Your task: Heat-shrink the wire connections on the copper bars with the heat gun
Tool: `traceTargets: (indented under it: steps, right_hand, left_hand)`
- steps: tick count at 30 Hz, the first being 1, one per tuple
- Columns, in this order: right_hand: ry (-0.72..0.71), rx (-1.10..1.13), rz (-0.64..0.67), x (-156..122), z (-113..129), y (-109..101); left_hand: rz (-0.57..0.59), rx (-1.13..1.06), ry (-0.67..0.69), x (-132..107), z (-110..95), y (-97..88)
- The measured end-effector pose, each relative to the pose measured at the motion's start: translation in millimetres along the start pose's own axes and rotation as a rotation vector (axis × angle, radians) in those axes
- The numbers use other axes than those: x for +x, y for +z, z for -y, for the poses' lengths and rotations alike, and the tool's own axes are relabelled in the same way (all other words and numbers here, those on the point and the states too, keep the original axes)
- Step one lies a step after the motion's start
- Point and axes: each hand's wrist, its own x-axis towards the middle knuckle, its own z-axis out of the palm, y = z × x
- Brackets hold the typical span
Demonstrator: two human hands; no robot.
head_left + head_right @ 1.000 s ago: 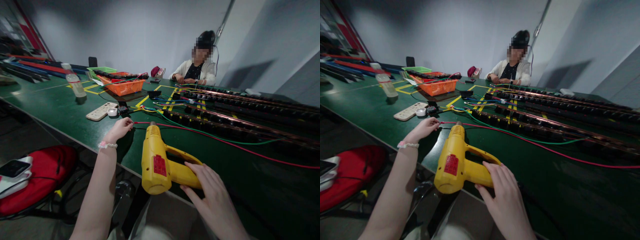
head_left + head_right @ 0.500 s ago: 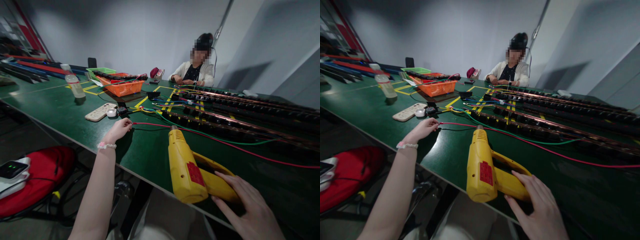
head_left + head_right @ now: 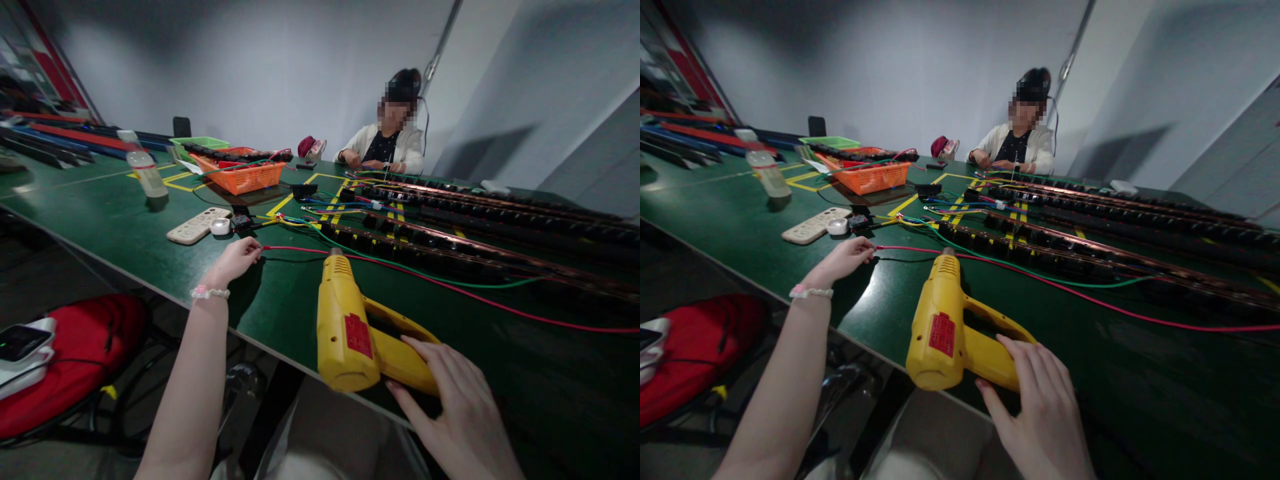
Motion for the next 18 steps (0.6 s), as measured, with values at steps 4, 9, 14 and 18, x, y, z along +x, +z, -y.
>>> traceTargets:
  steps: [4, 9, 14, 18]
  right_hand:
    - [-0.029, 0.047, 0.009, 8.3, 13.2, 5.9]
    - [-0.053, 0.112, 0.038, 21.9, 32.6, 12.0]
    - [-0.055, 0.202, 0.092, 35.6, 56.1, 15.6]
    - [-0.051, 0.264, 0.107, 44.8, 72.0, 19.0]
  left_hand:
    - [0.011, 0.0, 0.008, -0.4, -0.4, 0.1]
    - [0.012, -0.005, 0.002, -1.4, -3.7, -0.2]
    - [0.005, 0.018, -0.018, -2.5, -8.2, -1.2]
    - [-0.01, 0.077, 0.002, -3.2, -10.9, -2.2]
